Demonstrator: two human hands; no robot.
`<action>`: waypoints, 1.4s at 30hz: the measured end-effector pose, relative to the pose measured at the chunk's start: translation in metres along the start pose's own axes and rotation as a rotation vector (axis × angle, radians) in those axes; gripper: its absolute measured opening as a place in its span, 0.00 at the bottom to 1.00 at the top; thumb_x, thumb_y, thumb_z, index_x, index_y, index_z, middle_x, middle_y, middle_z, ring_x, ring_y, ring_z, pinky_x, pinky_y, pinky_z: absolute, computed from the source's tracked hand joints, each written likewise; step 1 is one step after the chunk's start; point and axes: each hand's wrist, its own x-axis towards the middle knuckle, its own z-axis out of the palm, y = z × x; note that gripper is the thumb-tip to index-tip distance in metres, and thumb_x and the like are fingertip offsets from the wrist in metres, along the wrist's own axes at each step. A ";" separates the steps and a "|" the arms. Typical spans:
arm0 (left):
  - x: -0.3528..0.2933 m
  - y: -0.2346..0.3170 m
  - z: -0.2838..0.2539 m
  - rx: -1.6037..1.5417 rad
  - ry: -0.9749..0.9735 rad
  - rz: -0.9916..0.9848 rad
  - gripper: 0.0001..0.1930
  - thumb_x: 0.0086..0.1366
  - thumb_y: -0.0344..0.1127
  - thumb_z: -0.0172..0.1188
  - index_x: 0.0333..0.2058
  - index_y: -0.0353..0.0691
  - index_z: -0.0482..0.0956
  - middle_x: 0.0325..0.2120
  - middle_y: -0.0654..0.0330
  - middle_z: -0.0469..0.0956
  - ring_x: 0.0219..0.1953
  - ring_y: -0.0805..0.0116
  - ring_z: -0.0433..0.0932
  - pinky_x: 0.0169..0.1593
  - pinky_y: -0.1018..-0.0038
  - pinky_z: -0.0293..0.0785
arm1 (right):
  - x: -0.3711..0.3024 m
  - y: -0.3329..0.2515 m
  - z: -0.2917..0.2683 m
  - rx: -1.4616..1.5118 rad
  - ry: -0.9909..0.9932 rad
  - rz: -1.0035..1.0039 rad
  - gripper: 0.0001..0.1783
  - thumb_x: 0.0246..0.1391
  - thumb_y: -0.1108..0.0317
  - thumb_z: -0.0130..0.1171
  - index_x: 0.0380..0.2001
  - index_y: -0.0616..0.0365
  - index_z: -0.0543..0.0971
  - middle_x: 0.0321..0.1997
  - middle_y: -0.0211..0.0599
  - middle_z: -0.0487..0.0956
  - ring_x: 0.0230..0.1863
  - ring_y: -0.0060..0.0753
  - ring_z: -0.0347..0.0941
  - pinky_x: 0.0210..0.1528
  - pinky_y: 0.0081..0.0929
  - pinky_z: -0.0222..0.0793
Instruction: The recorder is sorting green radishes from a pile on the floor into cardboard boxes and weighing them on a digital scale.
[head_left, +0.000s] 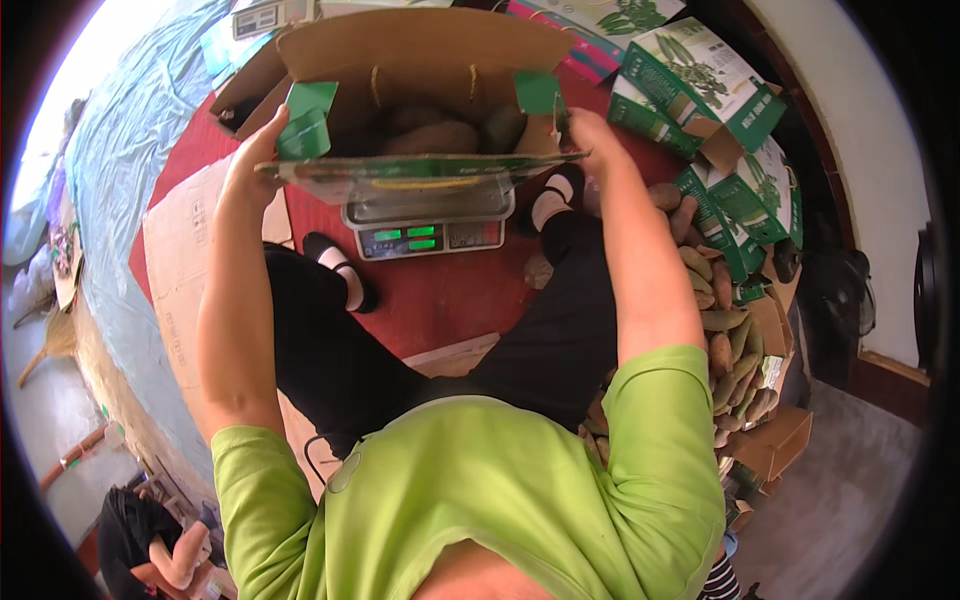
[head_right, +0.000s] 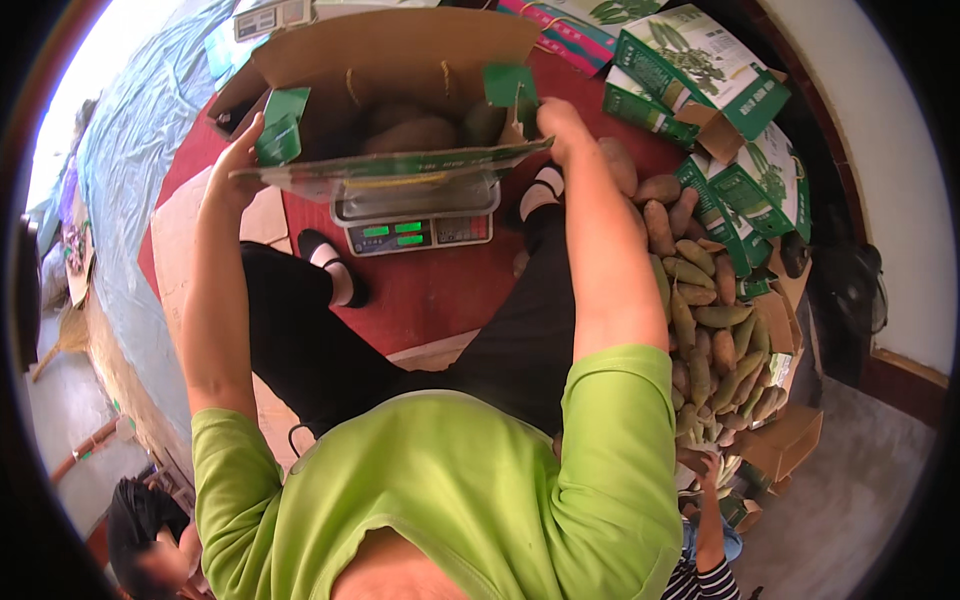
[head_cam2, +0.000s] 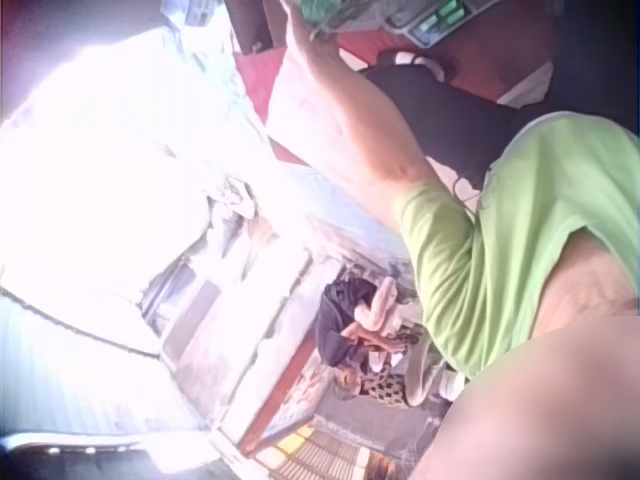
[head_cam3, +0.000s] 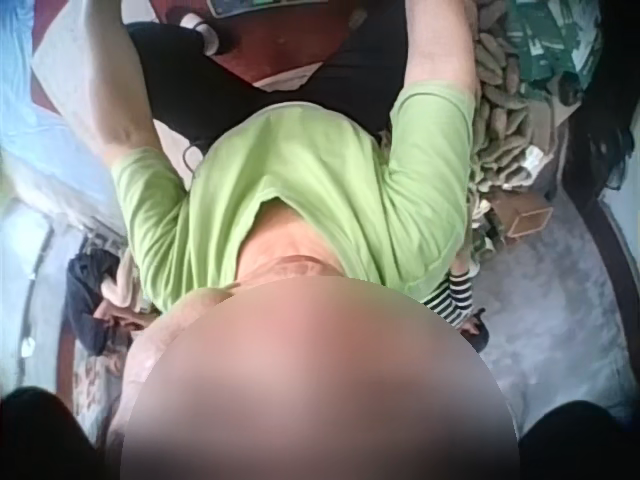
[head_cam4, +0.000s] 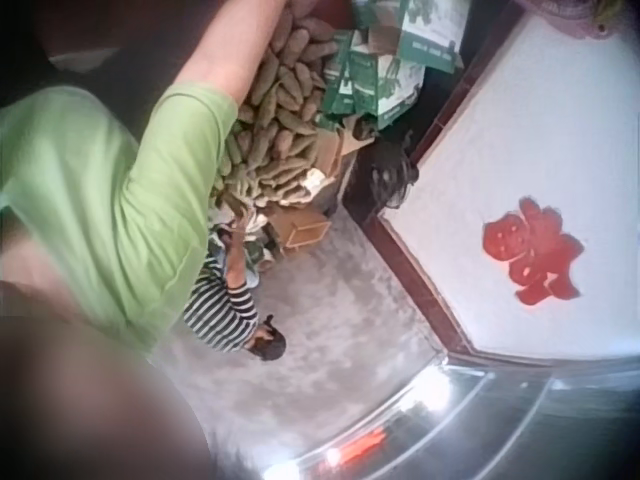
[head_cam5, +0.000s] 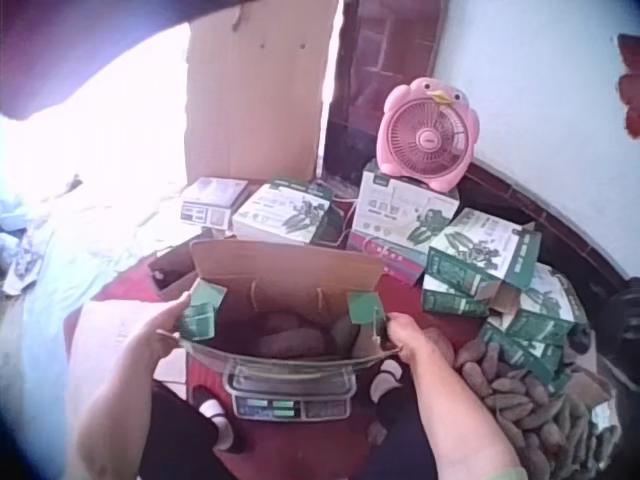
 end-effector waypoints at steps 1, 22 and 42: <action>0.007 -0.002 -0.004 -0.093 -0.082 0.009 0.26 0.58 0.61 0.59 0.42 0.45 0.79 0.35 0.61 0.80 0.38 0.69 0.76 0.49 0.65 0.67 | 0.008 0.008 -0.005 0.054 -0.020 0.020 0.12 0.57 0.66 0.46 0.34 0.58 0.79 0.27 0.32 0.76 0.26 0.28 0.71 0.28 0.27 0.67; -0.060 0.013 -0.158 -0.657 -0.222 0.194 0.27 0.62 0.55 0.57 0.46 0.35 0.73 0.41 0.47 0.78 0.43 0.53 0.78 0.48 0.57 0.74 | -0.080 -0.138 0.106 0.123 -0.220 -0.245 0.18 0.54 0.77 0.39 0.42 0.63 0.77 0.33 0.39 0.80 0.33 0.31 0.77 0.40 0.31 0.73; -0.235 -0.174 -0.447 -0.581 0.335 0.204 0.33 0.60 0.67 0.50 0.47 0.40 0.73 0.41 0.56 0.79 0.38 0.61 0.80 0.40 0.65 0.79 | -0.195 -0.074 0.394 0.003 -0.696 -0.007 0.17 0.50 0.75 0.45 0.44 0.62 0.76 0.33 0.41 0.78 0.30 0.40 0.75 0.28 0.39 0.72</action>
